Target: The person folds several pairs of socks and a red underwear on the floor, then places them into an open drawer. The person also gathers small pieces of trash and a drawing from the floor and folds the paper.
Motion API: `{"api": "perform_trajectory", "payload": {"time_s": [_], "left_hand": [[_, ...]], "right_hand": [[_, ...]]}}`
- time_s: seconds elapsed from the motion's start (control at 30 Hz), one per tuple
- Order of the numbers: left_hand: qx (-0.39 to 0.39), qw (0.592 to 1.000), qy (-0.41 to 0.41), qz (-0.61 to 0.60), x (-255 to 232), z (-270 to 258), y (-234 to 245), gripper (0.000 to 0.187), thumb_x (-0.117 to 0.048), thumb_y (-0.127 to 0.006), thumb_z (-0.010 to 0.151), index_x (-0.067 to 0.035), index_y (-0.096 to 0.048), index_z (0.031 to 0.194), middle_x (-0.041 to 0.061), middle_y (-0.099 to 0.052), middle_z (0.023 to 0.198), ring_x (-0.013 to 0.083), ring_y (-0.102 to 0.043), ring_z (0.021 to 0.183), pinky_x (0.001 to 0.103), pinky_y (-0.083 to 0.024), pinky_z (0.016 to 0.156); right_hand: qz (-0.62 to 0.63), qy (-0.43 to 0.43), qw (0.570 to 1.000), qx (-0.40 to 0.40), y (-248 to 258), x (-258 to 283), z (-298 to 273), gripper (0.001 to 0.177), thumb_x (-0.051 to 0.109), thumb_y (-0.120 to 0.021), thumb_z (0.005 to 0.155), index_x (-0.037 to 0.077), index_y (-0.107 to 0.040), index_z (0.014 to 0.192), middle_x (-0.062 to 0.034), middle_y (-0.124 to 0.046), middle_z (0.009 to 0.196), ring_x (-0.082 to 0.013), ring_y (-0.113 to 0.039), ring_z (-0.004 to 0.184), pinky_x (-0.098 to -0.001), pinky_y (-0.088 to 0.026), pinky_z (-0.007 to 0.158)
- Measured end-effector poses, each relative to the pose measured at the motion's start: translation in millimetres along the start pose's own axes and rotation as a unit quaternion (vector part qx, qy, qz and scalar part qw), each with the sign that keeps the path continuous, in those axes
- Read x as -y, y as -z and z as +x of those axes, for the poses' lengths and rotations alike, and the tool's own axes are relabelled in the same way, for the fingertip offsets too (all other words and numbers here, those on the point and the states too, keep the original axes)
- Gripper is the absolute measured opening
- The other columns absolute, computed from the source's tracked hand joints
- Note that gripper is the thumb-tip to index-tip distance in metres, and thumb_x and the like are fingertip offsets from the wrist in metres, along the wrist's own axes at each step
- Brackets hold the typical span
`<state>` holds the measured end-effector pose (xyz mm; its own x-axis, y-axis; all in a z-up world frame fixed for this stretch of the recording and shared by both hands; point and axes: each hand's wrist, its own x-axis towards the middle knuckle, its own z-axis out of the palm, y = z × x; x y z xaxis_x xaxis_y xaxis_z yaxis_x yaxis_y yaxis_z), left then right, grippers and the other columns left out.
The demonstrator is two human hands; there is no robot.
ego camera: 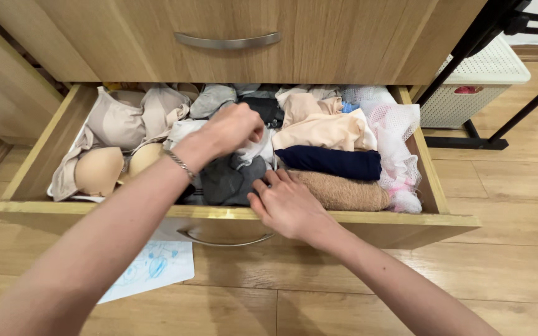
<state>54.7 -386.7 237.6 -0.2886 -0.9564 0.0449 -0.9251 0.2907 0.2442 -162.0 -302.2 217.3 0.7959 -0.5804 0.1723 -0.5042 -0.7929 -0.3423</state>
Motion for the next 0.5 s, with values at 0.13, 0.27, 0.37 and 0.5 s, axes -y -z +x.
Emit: {"api": "perform_trajectory", "payload": {"time_s": [0.13,0.27,0.37,0.5], "left_hand": [[-0.072,0.997,-0.04,0.0,-8,-41,40,0.013,-0.002,-0.075,0.074,-0.004,-0.079,0.087,0.018,-0.075,0.082,0.0316,-0.075,0.078,0.042,-0.058,0.07],[-0.082,0.996,0.009,-0.029,-21,-96,71,0.012,-0.007,-0.078,0.079,-0.005,-0.08,0.091,0.017,-0.074,0.081,0.0295,-0.074,0.073,0.041,-0.058,0.068],[-0.097,0.994,-0.025,-0.04,-16,-163,76,0.012,-0.008,-0.077,0.08,-0.003,-0.078,0.091,0.018,-0.073,0.081,0.0301,-0.073,0.072,0.04,-0.057,0.068],[0.028,0.986,0.151,-0.066,10,-272,58,0.009,-0.01,-0.076,0.079,-0.003,-0.079,0.084,0.014,-0.074,0.073,0.0283,-0.074,0.069,0.039,-0.059,0.068]], "right_hand": [[-0.046,0.011,0.999,-0.02,0,3,0,0.035,0.032,-0.052,0.099,0.002,-0.068,0.107,-0.0206,-0.064,0.111,-0.0381,-0.059,0.111,-0.0521,-0.046,0.095],[-0.096,0.066,0.986,-0.119,3,6,-4,0.03,0.028,-0.059,0.096,0.002,-0.068,0.107,-0.0218,-0.062,0.116,-0.0387,-0.056,0.115,-0.0513,-0.044,0.096],[-0.079,0.137,0.961,-0.226,-2,15,-23,0.025,0.016,-0.067,0.09,0.001,-0.067,0.111,-0.0182,-0.06,0.12,-0.0377,-0.054,0.118,-0.0513,-0.043,0.099],[-0.004,0.299,0.928,-0.222,-32,41,-59,0.033,0.004,-0.071,0.078,0.004,-0.067,0.112,-0.0152,-0.058,0.117,-0.0355,-0.053,0.118,-0.0527,-0.041,0.097]]}}
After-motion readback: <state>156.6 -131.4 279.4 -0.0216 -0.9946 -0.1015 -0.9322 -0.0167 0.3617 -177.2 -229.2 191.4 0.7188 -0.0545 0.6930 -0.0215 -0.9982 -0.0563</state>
